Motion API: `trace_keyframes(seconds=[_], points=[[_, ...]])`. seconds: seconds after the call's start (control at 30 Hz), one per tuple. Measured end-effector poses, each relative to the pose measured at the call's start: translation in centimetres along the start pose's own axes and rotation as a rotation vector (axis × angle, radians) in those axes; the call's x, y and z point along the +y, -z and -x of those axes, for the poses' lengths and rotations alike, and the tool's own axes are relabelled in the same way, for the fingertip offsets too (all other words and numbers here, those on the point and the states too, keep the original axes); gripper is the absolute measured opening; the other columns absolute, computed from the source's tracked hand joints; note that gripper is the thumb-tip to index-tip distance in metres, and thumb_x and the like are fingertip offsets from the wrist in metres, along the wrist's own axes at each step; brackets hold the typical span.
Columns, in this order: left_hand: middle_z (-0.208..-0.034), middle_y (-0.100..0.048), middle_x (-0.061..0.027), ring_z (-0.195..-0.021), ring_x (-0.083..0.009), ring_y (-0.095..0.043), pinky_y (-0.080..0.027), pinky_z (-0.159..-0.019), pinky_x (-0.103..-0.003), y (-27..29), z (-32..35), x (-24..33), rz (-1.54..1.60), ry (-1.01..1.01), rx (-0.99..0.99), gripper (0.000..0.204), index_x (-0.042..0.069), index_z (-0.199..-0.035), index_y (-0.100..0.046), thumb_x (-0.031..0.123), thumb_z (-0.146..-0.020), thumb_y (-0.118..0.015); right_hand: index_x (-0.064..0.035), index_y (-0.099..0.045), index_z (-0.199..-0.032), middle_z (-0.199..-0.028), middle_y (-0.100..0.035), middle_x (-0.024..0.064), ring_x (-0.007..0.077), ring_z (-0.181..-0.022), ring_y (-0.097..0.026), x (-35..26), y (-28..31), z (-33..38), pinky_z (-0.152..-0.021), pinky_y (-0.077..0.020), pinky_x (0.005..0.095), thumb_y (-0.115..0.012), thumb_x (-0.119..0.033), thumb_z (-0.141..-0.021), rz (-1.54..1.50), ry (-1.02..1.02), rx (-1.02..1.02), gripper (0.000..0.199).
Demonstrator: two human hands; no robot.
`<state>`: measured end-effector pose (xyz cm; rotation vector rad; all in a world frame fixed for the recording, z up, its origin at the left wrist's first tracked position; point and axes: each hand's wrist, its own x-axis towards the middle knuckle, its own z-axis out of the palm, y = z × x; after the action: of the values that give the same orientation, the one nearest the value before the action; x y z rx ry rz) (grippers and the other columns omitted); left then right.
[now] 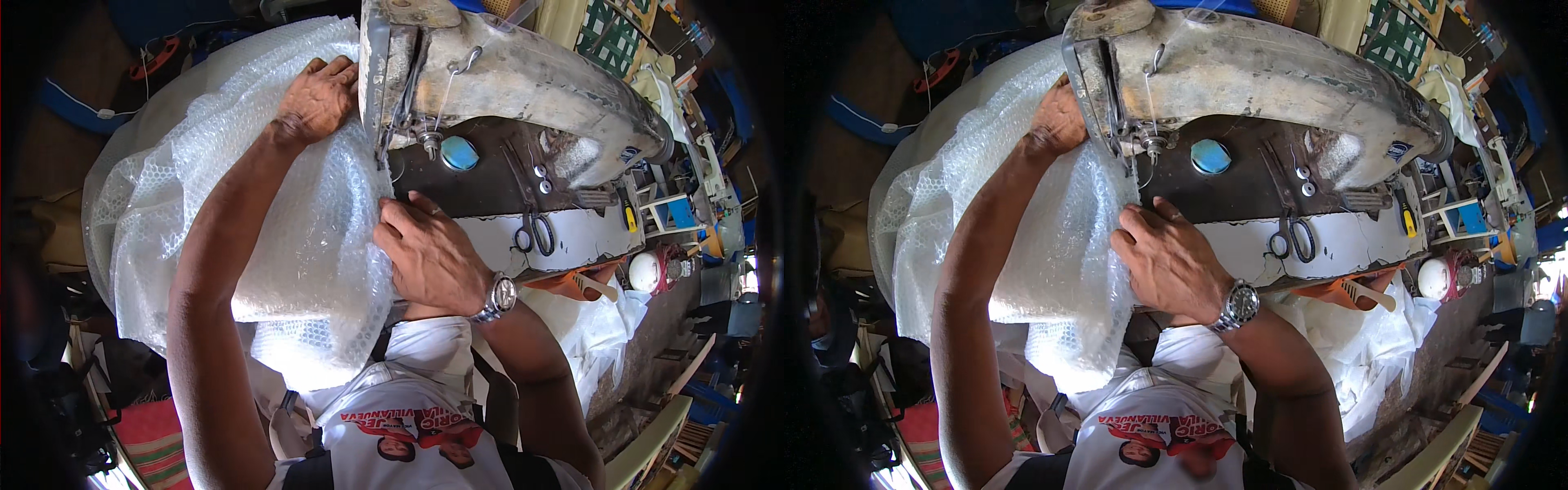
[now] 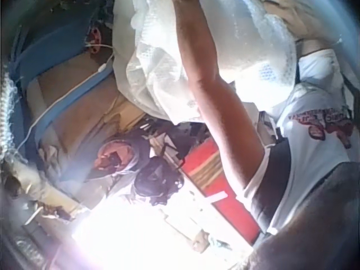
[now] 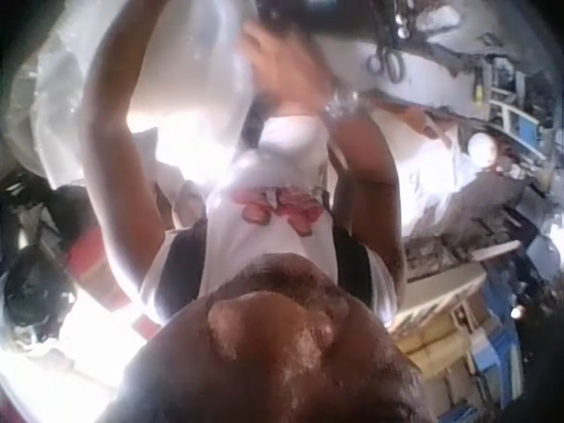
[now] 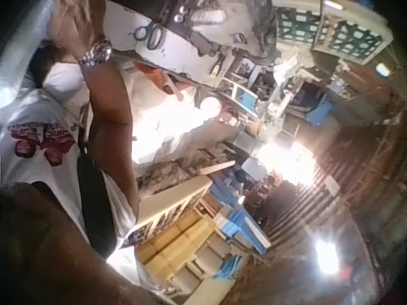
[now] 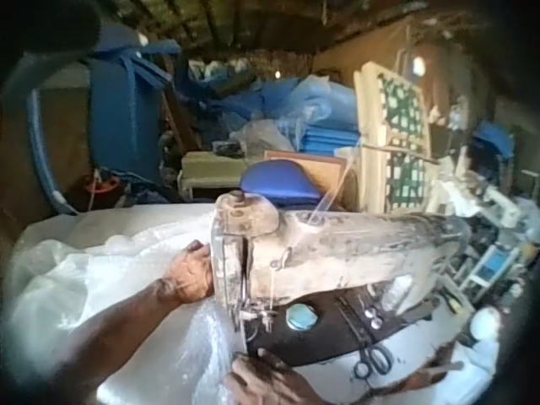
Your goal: Sewing bubble wrap material using an industrial sewing machine and cutting it with scissors.
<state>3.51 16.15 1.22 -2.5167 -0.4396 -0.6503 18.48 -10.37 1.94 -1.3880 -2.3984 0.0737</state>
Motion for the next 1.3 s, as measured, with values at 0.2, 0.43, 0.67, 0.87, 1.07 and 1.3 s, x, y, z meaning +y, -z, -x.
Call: trace_keyframes(seconds=[0.2,0.43,0.67,0.87,1.07,1.3], points=[[-0.112,-0.063,-0.0025,-0.113,-0.0197,-0.056,-0.044,-0.096,-0.038,-2.5,-0.8,-1.5,-0.022,-0.098,0.210,0.025,0.010,-0.109,-0.067,0.024,-0.095,-0.053,-0.0016,-0.059,-0.104,-0.123,-0.056,0.0179,0.0358,-0.108,-0.062,0.9,-0.4,-0.6,-0.107,-0.0454,0.0482,-0.067,-0.008,-0.076,-0.007,-0.046,0.033,0.030],[-0.118,-0.062,-0.0048,-0.117,-0.0212,-0.056,-0.048,-0.094,-0.040,-0.7,0.3,-2.6,-0.137,-0.051,0.088,0.027,0.013,-0.117,-0.065,0.029,-0.096,-0.058,-0.0023,-0.058,-0.100,-0.108,-0.054,0.0168,0.0329,-0.108,-0.062,1.3,-1.5,-1.2,-0.100,-0.0461,0.0477,-0.067,-0.013,-0.080,-0.019,-0.003,0.125,0.024],[-0.139,-0.061,-0.0212,-0.126,-0.0387,-0.060,-0.048,-0.106,-0.048,11.9,10.9,-3.3,-0.218,0.751,-0.298,0.073,0.005,-0.140,-0.059,0.061,-0.094,-0.063,0.0019,-0.062,-0.122,-0.127,-0.058,0.0165,0.0349,-0.115,-0.061,1.7,0.7,3.9,-0.100,-0.0462,0.0471,-0.067,-0.007,-0.080,-0.051,-0.047,0.314,0.043],[-0.087,-0.075,-0.0177,-0.075,-0.0321,-0.074,-0.056,-0.066,-0.047,14.6,23.9,-6.4,0.327,1.407,-0.780,0.075,-0.003,-0.109,-0.073,0.069,-0.092,-0.062,0.0009,-0.065,-0.098,-0.090,-0.069,0.0163,0.0328,-0.083,-0.066,-2.9,1.9,15.9,-0.075,-0.0519,0.0439,-0.062,-0.023,-0.100,-1.007,0.021,-0.066,0.024],[-0.092,-0.075,-0.0171,-0.076,-0.0391,-0.068,-0.057,-0.077,-0.045,6.0,27.5,-11.1,-0.134,0.473,-0.472,0.041,0.013,-0.137,-0.065,0.034,-0.102,-0.060,-0.0015,-0.066,-0.102,-0.089,-0.066,0.0193,0.0350,-0.085,-0.066,-7.3,-17.7,14.7,-0.079,-0.0520,0.0457,-0.068,-0.032,-0.095,-0.809,-0.043,0.365,0.031],[-0.095,-0.074,-0.0234,-0.083,-0.0397,-0.068,-0.056,-0.078,-0.045,14.1,16.8,-11.4,-0.330,0.355,-0.778,0.062,-0.003,-0.096,-0.074,0.050,-0.108,-0.044,-0.0028,-0.060,-0.132,-0.114,-0.071,0.0165,0.0280,-0.105,-0.067,-12.2,-14.2,11.3,-0.094,-0.0537,0.0449,-0.071,-0.040,-0.098,-1.084,-0.022,-0.268,0.052]])
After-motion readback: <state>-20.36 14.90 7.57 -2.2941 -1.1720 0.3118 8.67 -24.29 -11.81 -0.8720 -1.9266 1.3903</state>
